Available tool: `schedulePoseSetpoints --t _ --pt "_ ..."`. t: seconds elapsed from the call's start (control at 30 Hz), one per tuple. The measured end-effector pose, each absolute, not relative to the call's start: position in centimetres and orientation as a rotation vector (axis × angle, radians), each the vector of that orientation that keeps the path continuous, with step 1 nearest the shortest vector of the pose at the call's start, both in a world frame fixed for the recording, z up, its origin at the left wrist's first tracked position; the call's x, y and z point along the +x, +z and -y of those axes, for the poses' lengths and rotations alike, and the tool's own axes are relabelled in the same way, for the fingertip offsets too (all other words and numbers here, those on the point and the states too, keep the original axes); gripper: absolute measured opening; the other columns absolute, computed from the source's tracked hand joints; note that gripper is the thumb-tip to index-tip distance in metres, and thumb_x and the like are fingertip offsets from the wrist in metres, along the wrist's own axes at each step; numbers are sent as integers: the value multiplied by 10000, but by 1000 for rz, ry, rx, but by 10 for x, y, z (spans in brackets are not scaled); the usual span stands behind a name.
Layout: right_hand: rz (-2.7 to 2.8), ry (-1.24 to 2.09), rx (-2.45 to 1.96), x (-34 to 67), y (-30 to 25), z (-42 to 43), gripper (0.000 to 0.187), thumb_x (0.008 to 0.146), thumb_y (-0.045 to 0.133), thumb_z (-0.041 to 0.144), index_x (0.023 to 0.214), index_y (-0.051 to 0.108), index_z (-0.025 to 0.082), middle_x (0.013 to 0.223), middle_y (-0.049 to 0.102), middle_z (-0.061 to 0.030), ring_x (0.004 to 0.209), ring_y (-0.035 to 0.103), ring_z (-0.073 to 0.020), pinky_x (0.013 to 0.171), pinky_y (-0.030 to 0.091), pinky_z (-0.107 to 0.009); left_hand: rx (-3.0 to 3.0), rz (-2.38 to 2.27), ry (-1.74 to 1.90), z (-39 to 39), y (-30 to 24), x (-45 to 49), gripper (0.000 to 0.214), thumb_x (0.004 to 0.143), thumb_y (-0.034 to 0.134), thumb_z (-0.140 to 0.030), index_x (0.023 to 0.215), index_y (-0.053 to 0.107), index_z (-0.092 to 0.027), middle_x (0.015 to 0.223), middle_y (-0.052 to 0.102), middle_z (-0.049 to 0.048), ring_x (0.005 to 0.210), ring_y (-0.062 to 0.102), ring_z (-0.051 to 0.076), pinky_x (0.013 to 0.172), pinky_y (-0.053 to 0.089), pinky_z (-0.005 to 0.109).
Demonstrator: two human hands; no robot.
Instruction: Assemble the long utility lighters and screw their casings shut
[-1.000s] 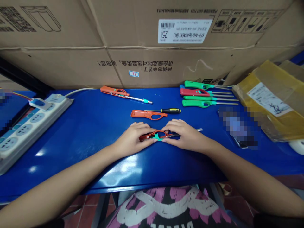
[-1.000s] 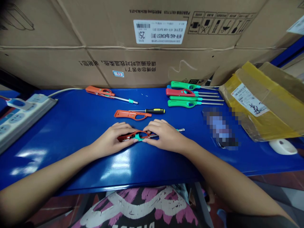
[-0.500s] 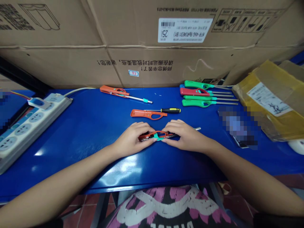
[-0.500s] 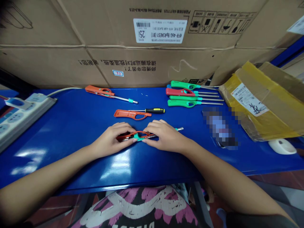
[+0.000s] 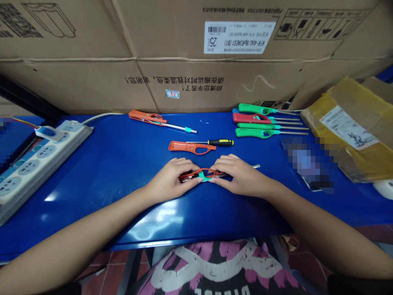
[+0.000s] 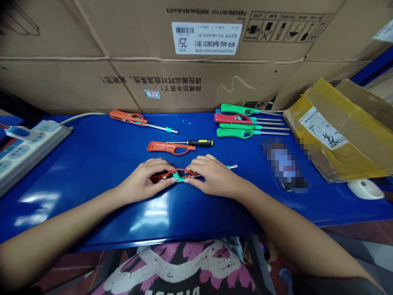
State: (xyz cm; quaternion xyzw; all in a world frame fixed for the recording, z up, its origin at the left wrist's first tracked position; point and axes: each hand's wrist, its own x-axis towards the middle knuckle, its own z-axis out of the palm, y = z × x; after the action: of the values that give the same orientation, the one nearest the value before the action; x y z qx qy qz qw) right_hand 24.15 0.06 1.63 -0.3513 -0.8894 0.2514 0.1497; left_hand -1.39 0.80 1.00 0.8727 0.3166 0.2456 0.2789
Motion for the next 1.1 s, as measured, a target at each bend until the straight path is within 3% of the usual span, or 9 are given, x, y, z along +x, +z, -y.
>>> schedulePoseSetpoints --t 0.3,0.63,0.9,1.1 --pt "2560 709 -1025 240 19 -1 173 993 603 338 988 671 179 948 701 -51 917 604 -203 875 393 -367 2374 -851 625 -9 9 -14 178 972 648 -339 1061 691 -190 951 730 21 850 632 166 793 417 316" --pt "2566 668 -1033 240 20 0 256 1049 494 345 1094 694 192 996 731 -67 941 624 -207 902 406 -383 2318 -849 643 -10 9 -14 182 977 641 -297 1096 718 -183 912 750 28 786 618 167 744 422 300" --pt "2472 750 -1047 239 24 3 239 981 617 321 1198 609 221 1064 692 -45 986 623 -194 906 427 -366 2271 -824 655 -10 11 -13 149 968 653 -297 1053 728 -201 942 763 8 792 630 152 771 424 303" --pt "2439 592 -944 238 24 3 93 949 641 285 1017 659 224 1178 627 -76 1075 612 -205 926 440 -379 2243 -859 626 -10 13 -12 133 952 656 -307 979 718 -192 924 740 11 826 641 154 802 433 309"
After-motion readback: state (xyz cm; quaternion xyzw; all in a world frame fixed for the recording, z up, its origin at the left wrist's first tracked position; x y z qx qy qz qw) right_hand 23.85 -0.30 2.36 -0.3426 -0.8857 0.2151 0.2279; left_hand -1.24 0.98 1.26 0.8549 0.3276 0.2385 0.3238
